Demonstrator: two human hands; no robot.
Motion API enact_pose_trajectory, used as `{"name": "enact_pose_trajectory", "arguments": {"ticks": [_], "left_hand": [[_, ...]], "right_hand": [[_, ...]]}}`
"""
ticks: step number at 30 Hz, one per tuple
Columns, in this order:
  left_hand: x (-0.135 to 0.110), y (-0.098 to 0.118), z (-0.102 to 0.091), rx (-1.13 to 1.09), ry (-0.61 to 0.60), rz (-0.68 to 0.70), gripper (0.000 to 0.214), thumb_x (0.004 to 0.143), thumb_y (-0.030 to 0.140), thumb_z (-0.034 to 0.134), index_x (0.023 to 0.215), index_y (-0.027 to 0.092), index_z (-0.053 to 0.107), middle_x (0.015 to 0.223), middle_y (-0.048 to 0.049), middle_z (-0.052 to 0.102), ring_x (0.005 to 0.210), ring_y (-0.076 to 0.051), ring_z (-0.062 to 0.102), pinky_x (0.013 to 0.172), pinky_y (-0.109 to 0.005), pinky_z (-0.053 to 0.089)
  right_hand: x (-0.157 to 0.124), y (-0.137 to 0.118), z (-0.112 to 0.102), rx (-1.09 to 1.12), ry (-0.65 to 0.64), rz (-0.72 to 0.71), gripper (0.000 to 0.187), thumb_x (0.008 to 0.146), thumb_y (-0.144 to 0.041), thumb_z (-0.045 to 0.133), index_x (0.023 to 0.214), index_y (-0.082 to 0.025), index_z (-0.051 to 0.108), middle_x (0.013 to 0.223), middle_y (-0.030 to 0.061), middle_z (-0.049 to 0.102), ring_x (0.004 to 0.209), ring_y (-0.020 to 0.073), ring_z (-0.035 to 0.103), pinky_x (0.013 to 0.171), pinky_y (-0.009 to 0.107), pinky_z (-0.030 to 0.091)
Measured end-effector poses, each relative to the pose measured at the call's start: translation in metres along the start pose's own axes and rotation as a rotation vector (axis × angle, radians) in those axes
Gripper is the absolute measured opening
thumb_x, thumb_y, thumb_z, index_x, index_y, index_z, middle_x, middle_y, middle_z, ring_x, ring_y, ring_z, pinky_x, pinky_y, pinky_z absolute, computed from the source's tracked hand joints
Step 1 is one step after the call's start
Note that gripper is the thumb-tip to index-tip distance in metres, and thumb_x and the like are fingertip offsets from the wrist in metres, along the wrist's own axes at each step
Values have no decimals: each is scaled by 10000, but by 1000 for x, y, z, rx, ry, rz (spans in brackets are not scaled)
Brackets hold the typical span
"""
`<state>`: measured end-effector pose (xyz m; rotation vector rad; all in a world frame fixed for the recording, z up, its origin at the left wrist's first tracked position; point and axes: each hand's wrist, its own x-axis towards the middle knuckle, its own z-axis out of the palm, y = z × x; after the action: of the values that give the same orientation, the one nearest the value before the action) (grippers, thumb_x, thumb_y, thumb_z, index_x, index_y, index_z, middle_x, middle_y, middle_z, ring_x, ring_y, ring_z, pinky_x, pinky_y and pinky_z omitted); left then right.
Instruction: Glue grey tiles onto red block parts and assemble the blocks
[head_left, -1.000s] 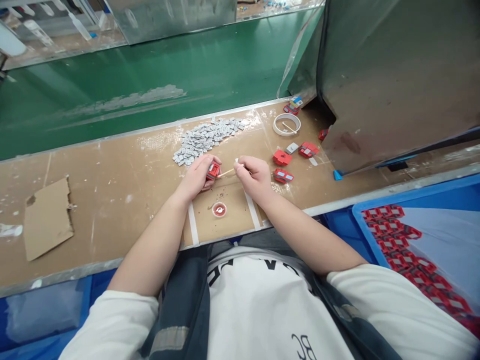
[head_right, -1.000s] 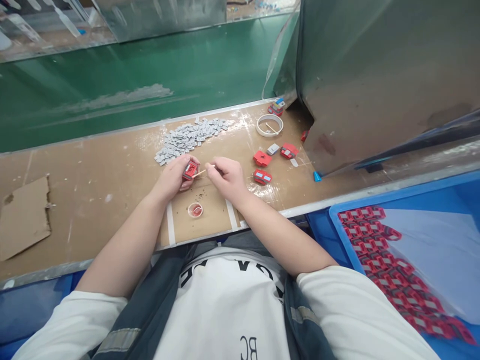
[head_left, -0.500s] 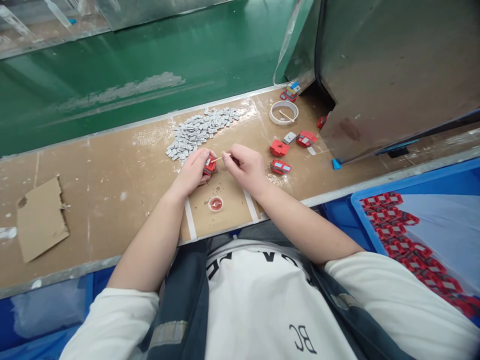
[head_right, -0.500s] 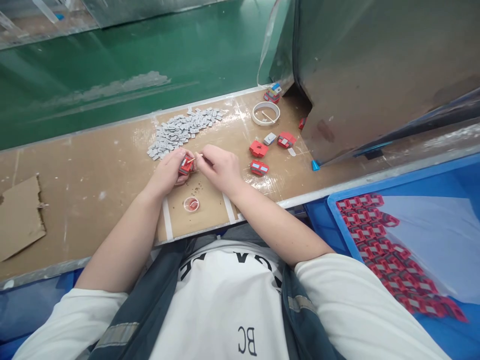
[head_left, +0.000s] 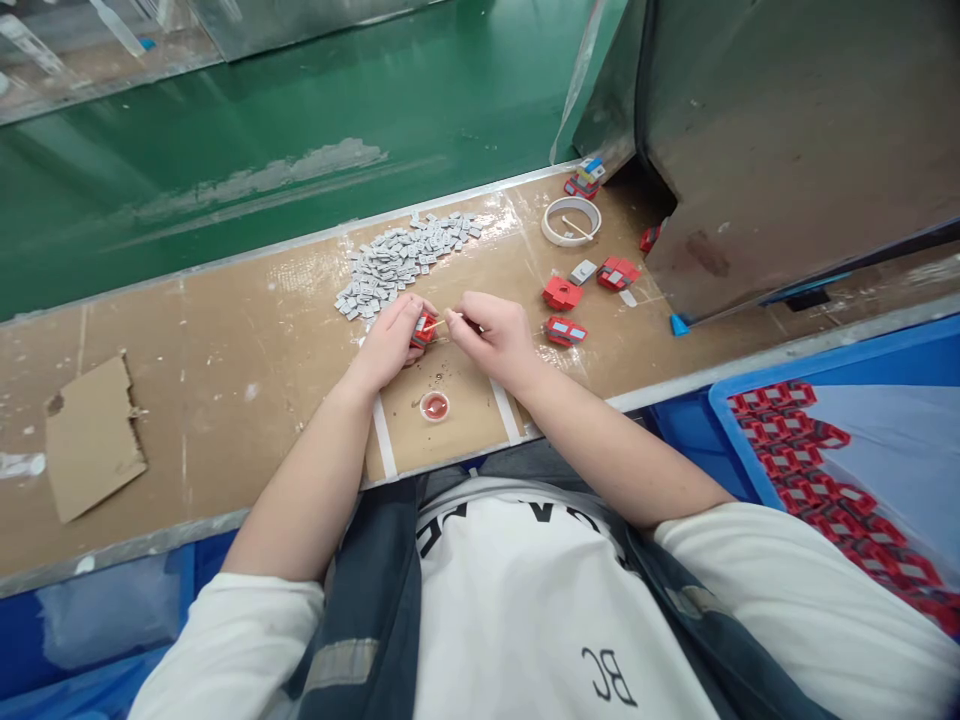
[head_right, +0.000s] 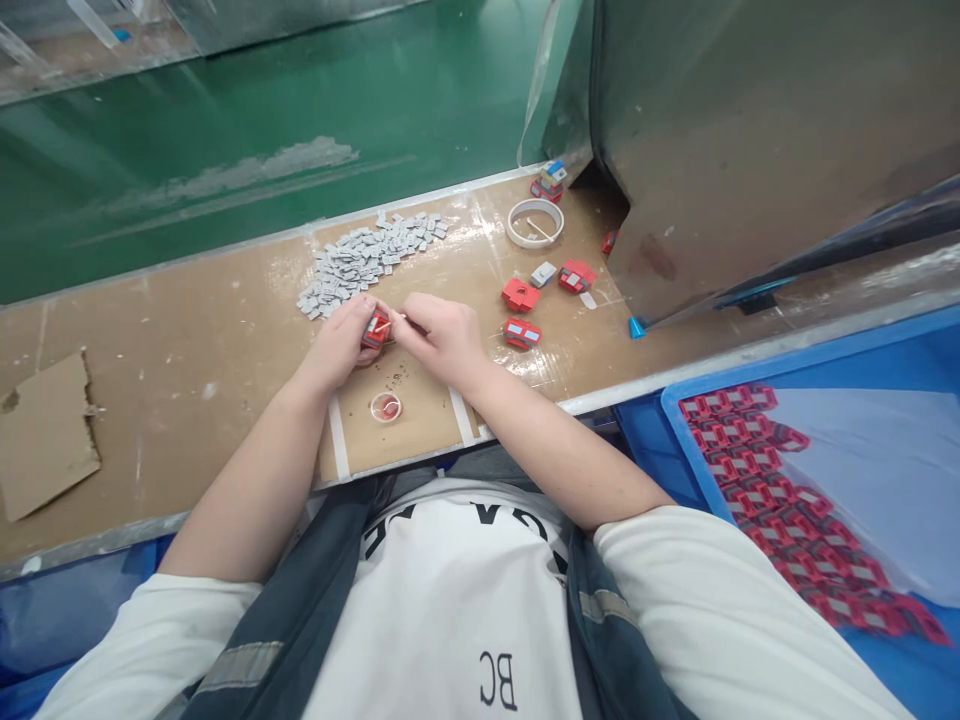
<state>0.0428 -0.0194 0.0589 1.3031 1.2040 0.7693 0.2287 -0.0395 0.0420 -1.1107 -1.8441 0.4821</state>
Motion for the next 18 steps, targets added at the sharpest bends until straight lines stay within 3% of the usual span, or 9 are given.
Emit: {"name": "enact_pose_trajectory", "arguments": {"ticks": [8,11,14,18], "left_hand": [[1,-1,-1,-8,6,-2,275,1082,428,487,953,211,597,697,33,467,461,-80,337,429,-190,247],[1,-3,-1,-25,-2,-1,294,1077,465,501,966,211,600,719,22,510,458,-76,351,434,-189,245],[2,-4,-1,-71,-11,14,294,1073,460,480,984,209,604,746,1,579,432,-70,334,421,-195,224],[5,-5,-2,-135,-4,19,255,1036,435,503,969,208,599,764,-12,632,415,-71,365,400,-198,226]], "right_hand": [[0,3,1,10,56,-5,376,978,-282,562,694,-236,319,645,-41,354,613,130,347,623,313,242],[-1,2,-3,95,50,-75,380,995,-300,543,691,-241,323,637,-40,361,594,127,348,612,303,270],[-4,-1,-6,190,-136,-253,356,991,-299,515,681,-242,351,609,-40,367,560,123,339,587,291,289],[-8,-5,-5,157,-373,-405,333,898,-229,553,646,-236,336,570,-49,367,536,116,322,562,289,255]]}}
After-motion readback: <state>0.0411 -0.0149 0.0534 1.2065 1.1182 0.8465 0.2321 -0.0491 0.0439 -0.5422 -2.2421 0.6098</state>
